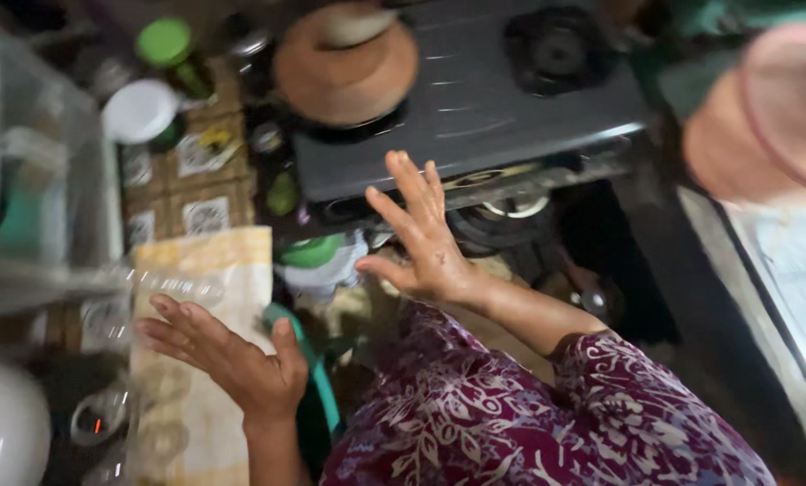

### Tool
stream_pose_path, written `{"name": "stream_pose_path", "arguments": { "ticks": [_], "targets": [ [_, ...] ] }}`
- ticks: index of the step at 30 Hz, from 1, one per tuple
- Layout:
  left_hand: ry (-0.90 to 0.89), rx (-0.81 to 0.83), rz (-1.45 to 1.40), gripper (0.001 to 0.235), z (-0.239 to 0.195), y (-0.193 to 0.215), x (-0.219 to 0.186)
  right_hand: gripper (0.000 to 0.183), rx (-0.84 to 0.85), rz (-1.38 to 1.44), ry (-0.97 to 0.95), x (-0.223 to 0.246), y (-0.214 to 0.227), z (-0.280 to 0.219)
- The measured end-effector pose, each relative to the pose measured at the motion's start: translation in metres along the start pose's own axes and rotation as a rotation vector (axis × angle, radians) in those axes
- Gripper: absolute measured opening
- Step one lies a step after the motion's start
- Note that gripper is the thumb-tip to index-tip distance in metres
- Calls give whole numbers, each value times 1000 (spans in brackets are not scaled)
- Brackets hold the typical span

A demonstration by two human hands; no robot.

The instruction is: The person washes several clear plastic bottles in a kitchen sink using a green sponge and running water. They scrub the bottles, rinse them, and place them into a pink colander. The person then moves the colander to a nearby table and sets the bottles down on a cloth. Finally, they rinse a wooden chopstick under the tap.

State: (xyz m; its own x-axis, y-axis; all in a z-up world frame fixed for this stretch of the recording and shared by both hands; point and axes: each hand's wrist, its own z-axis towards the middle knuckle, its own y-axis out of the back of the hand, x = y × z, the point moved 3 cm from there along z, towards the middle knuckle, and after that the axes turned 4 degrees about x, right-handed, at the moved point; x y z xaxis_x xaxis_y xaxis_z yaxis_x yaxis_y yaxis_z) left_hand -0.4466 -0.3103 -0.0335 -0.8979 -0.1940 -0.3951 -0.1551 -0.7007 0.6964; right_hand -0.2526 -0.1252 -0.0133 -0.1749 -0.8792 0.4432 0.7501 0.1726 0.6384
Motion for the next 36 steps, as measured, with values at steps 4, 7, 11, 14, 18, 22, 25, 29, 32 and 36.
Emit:
{"name": "stream_pose_path", "arguments": {
  "ticks": [4, 7, 11, 14, 18, 22, 25, 29, 32, 36],
  "targets": [
    [-135, 159, -69, 83, 27, -17, -37, 87, -147, -230, -146, -14, 59, -29],
    [-234, 281, -96, 80, 41, -31, -70, 83, -195, -391, -316, -28, 100, -53],
    [-338, 367, -108, 78, 59, -54, -124, 79, -268, -528, -438, -36, 156, -87],
    [-419, 410, -130, 76, 65, -74, -171, 80, -291, -621, -529, -42, 197, -117],
    [-506, 432, -196, 75, 62, -105, -251, 82, -301, -670, -653, -46, 259, -164],
    [-610, 442, -281, 77, 43, -136, -332, 83, -318, -777, -736, -43, 321, -222],
    [-705, 457, -355, 77, 25, -152, -387, 80, -365, -854, -793, -42, 362, -262],
    [-785, 511, -433, 79, -2, -177, -450, 79, -418, -963, -881, -43, 403, -317],
    [-869, 553, -518, 79, -21, -187, -489, 78, -454, -975, -951, -32, 425, -352],
    [-940, 606, -632, 79, -35, -200, -530, 81, -481, -1075, -1072, -19, 450, -386]
  ]
}}
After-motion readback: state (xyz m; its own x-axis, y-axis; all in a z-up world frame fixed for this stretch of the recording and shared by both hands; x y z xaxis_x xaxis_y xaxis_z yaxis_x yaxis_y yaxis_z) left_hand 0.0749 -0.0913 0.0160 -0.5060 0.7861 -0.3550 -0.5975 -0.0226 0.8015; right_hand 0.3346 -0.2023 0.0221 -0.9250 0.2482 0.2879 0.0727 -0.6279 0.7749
